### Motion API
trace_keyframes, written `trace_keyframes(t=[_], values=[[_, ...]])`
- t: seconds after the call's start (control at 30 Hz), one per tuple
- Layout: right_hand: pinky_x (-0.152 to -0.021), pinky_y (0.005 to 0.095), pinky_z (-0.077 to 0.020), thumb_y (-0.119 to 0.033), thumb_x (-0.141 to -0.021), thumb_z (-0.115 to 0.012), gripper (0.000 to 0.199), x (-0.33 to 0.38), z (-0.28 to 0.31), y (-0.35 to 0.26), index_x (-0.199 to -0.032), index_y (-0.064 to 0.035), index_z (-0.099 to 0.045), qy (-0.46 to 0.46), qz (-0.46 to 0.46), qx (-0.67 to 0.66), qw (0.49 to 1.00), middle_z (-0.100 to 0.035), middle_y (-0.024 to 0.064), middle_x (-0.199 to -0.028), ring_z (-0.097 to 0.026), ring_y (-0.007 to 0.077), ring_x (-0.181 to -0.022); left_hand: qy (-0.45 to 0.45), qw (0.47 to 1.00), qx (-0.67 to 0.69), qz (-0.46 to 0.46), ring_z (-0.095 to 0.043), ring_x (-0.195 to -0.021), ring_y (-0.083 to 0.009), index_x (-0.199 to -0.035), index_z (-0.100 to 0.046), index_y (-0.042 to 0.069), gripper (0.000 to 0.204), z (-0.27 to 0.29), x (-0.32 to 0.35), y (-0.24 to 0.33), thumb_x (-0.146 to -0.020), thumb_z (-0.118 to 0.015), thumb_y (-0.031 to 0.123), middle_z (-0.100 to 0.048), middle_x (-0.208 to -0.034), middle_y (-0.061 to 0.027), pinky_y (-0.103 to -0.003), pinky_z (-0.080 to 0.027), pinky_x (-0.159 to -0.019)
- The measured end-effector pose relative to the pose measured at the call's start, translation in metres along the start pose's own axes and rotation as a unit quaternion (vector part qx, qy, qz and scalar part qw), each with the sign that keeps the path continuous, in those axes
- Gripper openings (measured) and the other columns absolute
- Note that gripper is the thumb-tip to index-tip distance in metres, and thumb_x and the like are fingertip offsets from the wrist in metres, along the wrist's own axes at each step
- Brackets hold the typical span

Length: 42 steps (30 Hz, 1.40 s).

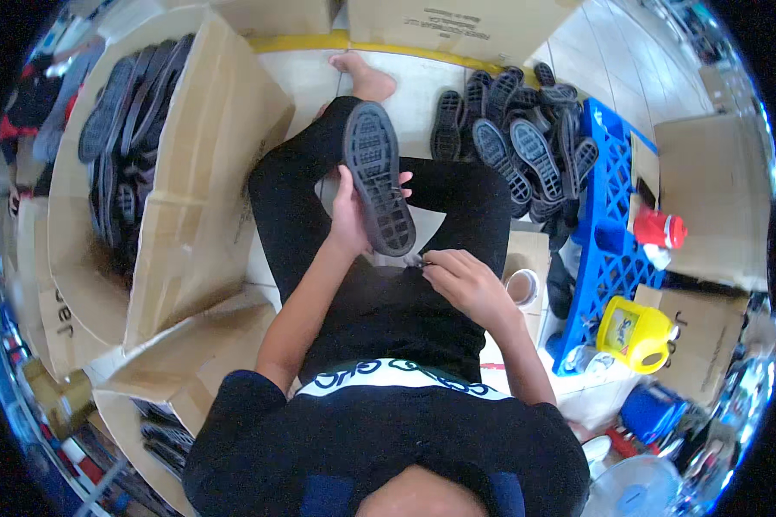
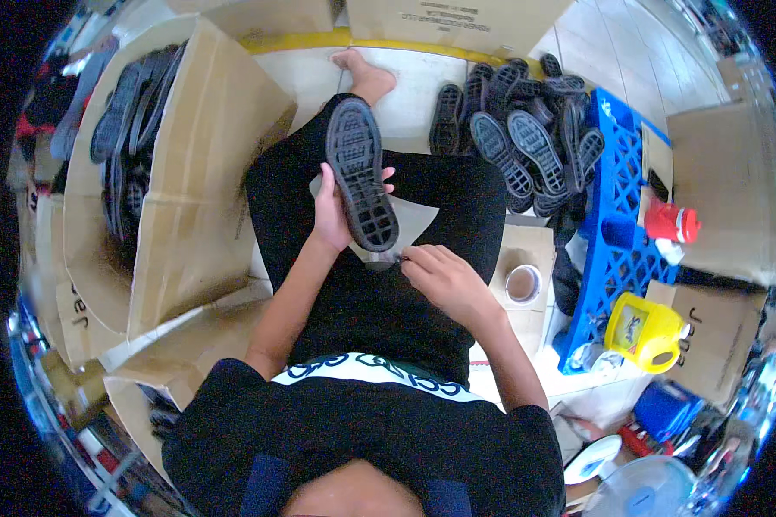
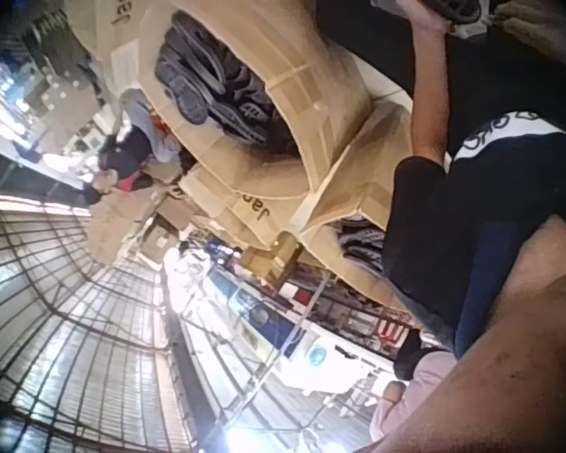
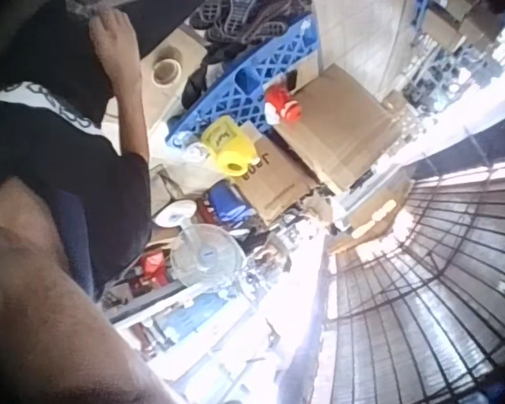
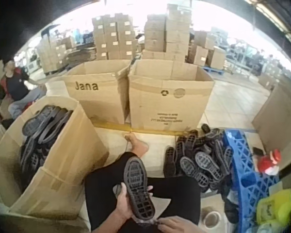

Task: Sorting and cleaning shoe soles by removing excess material or debris.

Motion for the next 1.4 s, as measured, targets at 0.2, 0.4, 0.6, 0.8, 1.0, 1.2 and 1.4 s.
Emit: trace_keyframes(t=[0.2,0.4,0.6,0.8,1.0,1.2,1.4], values=[[-0.072,0.0222,-0.048,-0.005,-0.085,-0.066,0.01,0.047,-0.035,0.088,-0.09,0.0006,-0.06,0.413,-0.322,-0.437,0.731,-0.063,0.0067,-0.098,-0.059,0.0101,-0.081,0.144,0.984,-0.087,0.056,-0.061,-0.089,-0.0322,-0.127,-0.049,0.005,0.081,0.039,-0.007,-0.027,-0.09,-0.015,0.069,-0.063,-0.105,-0.0194,-0.044,-0.049,-0.082],[-0.072,0.0237,-0.0468,-0.008,-0.091,-0.059,0.008,0.08,-0.051,0.125,-0.093,-0.0006,-0.06,0.577,-0.296,-0.529,0.547,-0.061,0.006,-0.095,-0.057,0.0107,-0.079,0.185,0.97,-0.13,0.094,-0.06,-0.091,-0.0299,-0.124,-0.051,0.008,0.064,0.028,-0.05,-0.041,-0.095,-0.025,0.058,-0.062,-0.107,-0.0147,-0.046,-0.049,-0.083],[-0.072,0.0249,-0.0464,-0.013,-0.092,-0.058,0.01,0.106,-0.071,0.148,-0.095,-0.0041,-0.06,0.627,-0.253,-0.62,0.398,-0.06,0.0036,-0.087,-0.057,0.0106,-0.079,-0.037,0.976,-0.099,0.189,-0.053,-0.108,-0.0314,-0.124,-0.05,0.006,0.066,-0.097,-0.194,-0.101,-0.094,-0.025,0.059,-0.058,-0.115,-0.0144,-0.045,-0.039,-0.097],[-0.07,0.024,-0.0479,-0.014,-0.093,-0.057,0.011,0.108,-0.072,0.146,-0.096,-0.0033,-0.059,0.652,-0.246,-0.629,0.346,-0.061,0.0032,-0.091,-0.058,0.0103,-0.08,0.071,0.927,-0.35,0.111,-0.049,-0.116,-0.0357,-0.137,-0.033,-0.001,0.074,-0.114,-0.294,-0.134,-0.093,-0.036,0.058,-0.045,-0.134,-0.022,-0.044,-0.035,-0.1],[-0.07,0.0248,-0.0483,-0.012,-0.093,-0.056,0.009,0.106,-0.072,0.15,-0.096,-0.0038,-0.059,0.643,-0.257,-0.63,0.352,-0.061,0.0042,-0.091,-0.057,0.0105,-0.079,0.033,0.896,-0.443,-0.008,-0.053,-0.108,-0.025,-0.127,-0.042,0.004,0.043,0.036,-0.243,-0.091,-0.095,-0.051,0.031,-0.051,-0.122,-0.0161,-0.035,-0.042,-0.093],[-0.073,0.0283,-0.05,-0.009,-0.092,-0.055,0.009,0.081,-0.081,0.15,-0.097,-0.0028,-0.059,0.585,-0.273,-0.649,0.403,-0.062,0.0083,-0.096,-0.06,0.0164,-0.083,0.078,0.615,-0.777,-0.111,-0.056,-0.109,-0.0222,-0.128,-0.047,0.003,0.04,0.169,-0.108,0.044,-0.091,-0.056,0.014,-0.058,-0.119,-0.0158,-0.033,-0.044,-0.094],[-0.08,0.0309,-0.0467,-0.013,-0.095,-0.049,0.021,0.122,-0.084,0.165,-0.111,-0.0004,-0.054,0.579,-0.337,-0.54,0.509,-0.061,0.0107,-0.105,-0.056,0.0166,-0.091,0.047,0.559,-0.735,-0.381,-0.059,-0.104,-0.0278,-0.116,-0.055,0.003,0.03,-0.079,-0.031,0.16,-0.088,-0.057,0.011,-0.058,-0.112,-0.016,-0.036,-0.048,-0.088]])
Point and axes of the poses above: each hand's wrist, its own x-axis away from the middle knuckle, its own z-axis out of the back of the hand, y = z × x, the point moved 5 cm from there along -x, towards the middle knuckle
